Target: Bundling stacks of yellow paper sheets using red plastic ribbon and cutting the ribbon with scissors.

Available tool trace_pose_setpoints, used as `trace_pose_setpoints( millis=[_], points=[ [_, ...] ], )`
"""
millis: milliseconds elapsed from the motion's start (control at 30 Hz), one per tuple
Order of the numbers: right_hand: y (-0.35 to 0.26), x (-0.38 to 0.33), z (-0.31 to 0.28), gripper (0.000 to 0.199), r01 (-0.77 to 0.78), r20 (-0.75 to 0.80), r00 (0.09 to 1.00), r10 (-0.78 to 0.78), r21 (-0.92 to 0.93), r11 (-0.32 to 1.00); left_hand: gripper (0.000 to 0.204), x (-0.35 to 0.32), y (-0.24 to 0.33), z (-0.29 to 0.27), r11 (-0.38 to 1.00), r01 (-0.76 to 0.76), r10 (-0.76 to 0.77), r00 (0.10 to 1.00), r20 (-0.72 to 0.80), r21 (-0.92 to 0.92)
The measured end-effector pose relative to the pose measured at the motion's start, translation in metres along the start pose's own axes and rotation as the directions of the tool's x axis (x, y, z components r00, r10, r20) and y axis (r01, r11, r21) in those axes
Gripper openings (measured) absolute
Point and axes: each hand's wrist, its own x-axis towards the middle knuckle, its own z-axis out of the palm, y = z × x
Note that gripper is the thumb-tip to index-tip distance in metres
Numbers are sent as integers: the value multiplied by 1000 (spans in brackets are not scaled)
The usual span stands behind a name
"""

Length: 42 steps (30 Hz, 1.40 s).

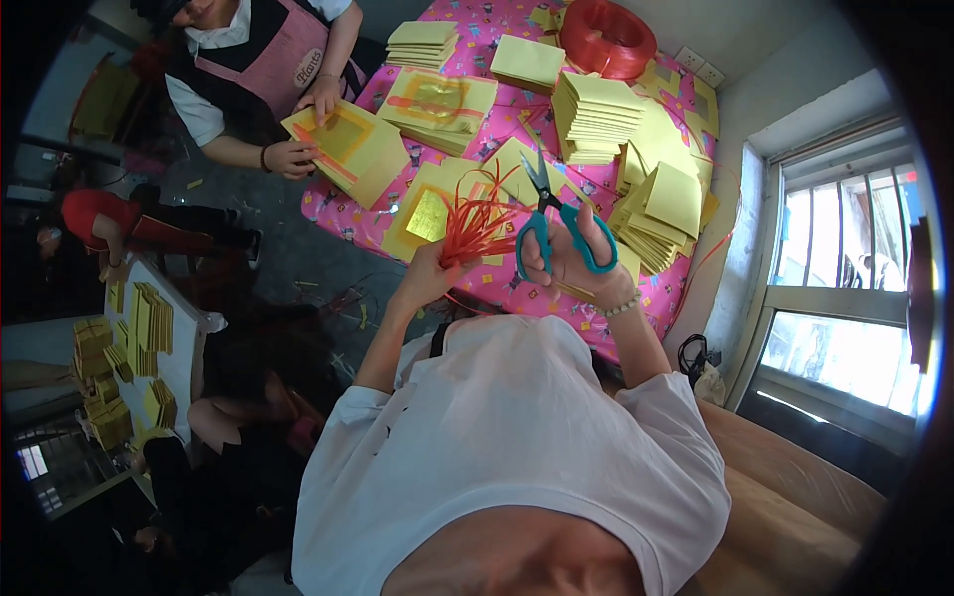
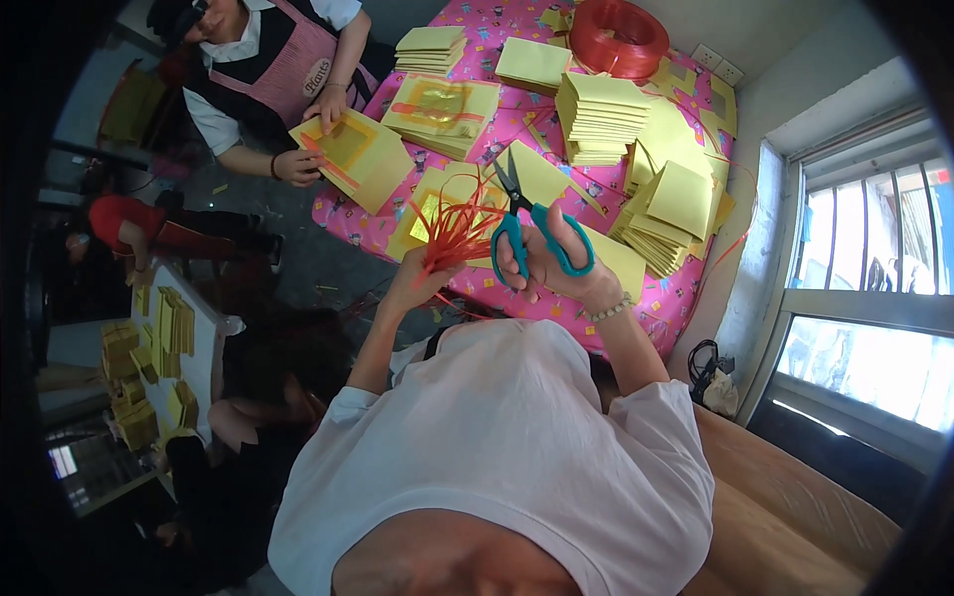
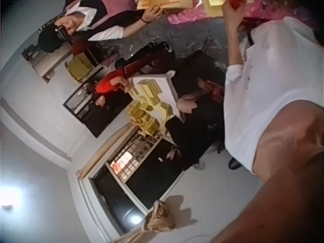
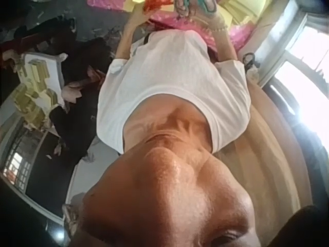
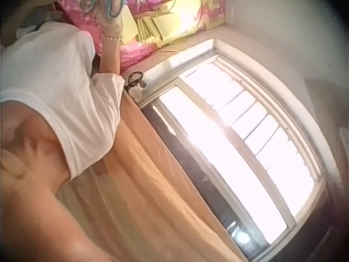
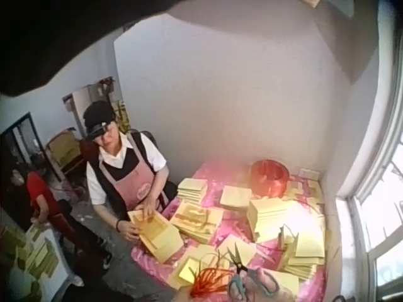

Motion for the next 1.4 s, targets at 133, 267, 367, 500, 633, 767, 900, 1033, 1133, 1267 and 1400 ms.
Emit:
trace_pose_setpoints(
  millis=[133, 267, 367, 500, 633, 767, 900, 1033, 1133, 1267, 1400],
  points=[
    [-2, -3, 3, 81, -80, 13, 997, 81, -96, 992, 27, 3, 1, 1, 989, -108, 118, 988, -101, 97],
    [8, 1, -1, 78, -284, -34, 958, 284, -3, 959, 32, 4, -11, 6, 952, -49, 85, 991, -106, 301],
    [12, 4, -9, 76, -306, -62, 949, 308, 30, 951, 36, 2, -15, 9, 901, -122, 172, 981, -84, 417],
    [12, 8, -16, 73, -285, -54, 955, 292, 104, 953, 37, -5, -5, 13, 842, -154, 199, 980, -31, 517],
    [17, 12, -25, 67, -220, -108, 965, 240, 170, 960, 33, -8, -6, 20, 838, -137, 162, 987, -1, 529],
    [19, 12, -28, 60, -145, -201, 960, 195, 238, 960, 30, -6, -15, 21, 864, -139, 186, 981, -52, 485],
    [16, 4, -31, 66, -76, -210, 971, 116, 190, 979, 32, -4, -13, 20, 929, -202, 246, 963, -109, 310],
    [3, -5, -9, 80, -127, -92, 988, 126, -2, 992, 33, -4, -11, 16, 939, -181, 225, 966, -124, 292],
    [4, -11, -3, 81, -249, -106, 966, 236, -134, 959, 38, -2, -7, 17, 910, -148, 211, 969, -126, 388],
    [8, -16, 5, 79, -362, -102, 932, 348, -221, 906, 49, -4, 13, 19, 911, -206, 266, 956, -127, 358],
    [22, -14, 1, 75, -402, -202, 911, 359, -249, 881, 61, -5, 1, 16, 900, -340, 374, 924, -83, 271]
  ],
)
